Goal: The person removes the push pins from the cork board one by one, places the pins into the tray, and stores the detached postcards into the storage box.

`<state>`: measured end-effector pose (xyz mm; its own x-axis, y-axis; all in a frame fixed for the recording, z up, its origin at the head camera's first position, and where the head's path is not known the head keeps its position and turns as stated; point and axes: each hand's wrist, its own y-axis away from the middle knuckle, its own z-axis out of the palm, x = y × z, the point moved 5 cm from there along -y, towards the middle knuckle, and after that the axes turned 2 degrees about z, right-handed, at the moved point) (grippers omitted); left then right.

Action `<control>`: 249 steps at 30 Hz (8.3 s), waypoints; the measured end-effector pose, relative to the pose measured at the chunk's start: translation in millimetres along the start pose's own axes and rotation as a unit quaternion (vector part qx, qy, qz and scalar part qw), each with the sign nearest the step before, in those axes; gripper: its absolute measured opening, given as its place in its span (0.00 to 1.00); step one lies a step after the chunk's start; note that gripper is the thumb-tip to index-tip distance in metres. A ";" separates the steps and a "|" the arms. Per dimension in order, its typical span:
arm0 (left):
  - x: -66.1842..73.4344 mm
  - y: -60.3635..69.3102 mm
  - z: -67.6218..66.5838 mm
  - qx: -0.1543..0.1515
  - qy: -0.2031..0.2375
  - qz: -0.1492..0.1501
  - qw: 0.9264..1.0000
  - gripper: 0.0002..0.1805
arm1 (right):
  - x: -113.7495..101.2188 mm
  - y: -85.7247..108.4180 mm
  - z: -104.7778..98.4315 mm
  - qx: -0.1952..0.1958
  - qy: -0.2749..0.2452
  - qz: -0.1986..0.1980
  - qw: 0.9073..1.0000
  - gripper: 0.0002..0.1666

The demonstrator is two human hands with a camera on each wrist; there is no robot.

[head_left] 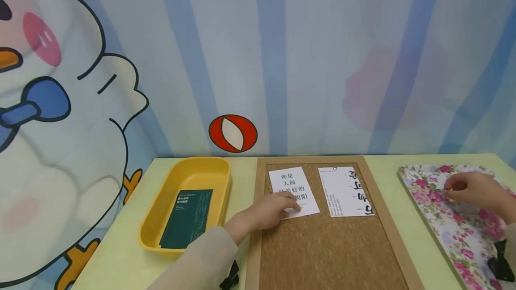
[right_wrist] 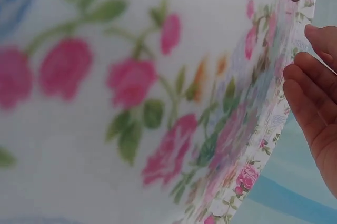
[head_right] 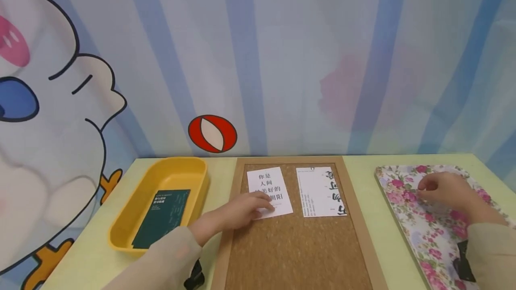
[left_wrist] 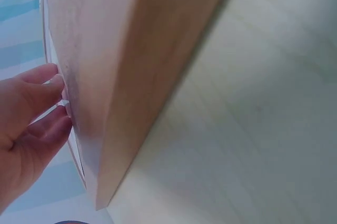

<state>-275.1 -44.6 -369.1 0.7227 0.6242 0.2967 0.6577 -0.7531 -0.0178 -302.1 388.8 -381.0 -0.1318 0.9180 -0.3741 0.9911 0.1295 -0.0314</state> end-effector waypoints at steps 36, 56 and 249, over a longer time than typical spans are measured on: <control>3.7 5.8 4.6 0.012 -0.016 0.030 0.999 0.16 | 12.5 -9.9 16.3 -0.010 0.013 0.015 1.000 0.05; 3.2 5.7 3.4 0.020 -0.023 0.032 0.999 0.15 | -4.3 -10.8 4.2 -0.034 -0.012 0.013 0.999 0.12; -153.2 246.3 -83.8 0.191 0.227 -0.358 0.885 0.22 | -291.1 -80.0 98.6 -0.083 -0.123 0.099 0.984 0.24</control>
<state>-241.6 -343.1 -338.9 -0.0108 0.6993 0.7147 0.9993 -0.0189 0.0336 -341.1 74.2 -361.0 0.0921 0.8154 -0.5715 0.9774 0.0357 0.2084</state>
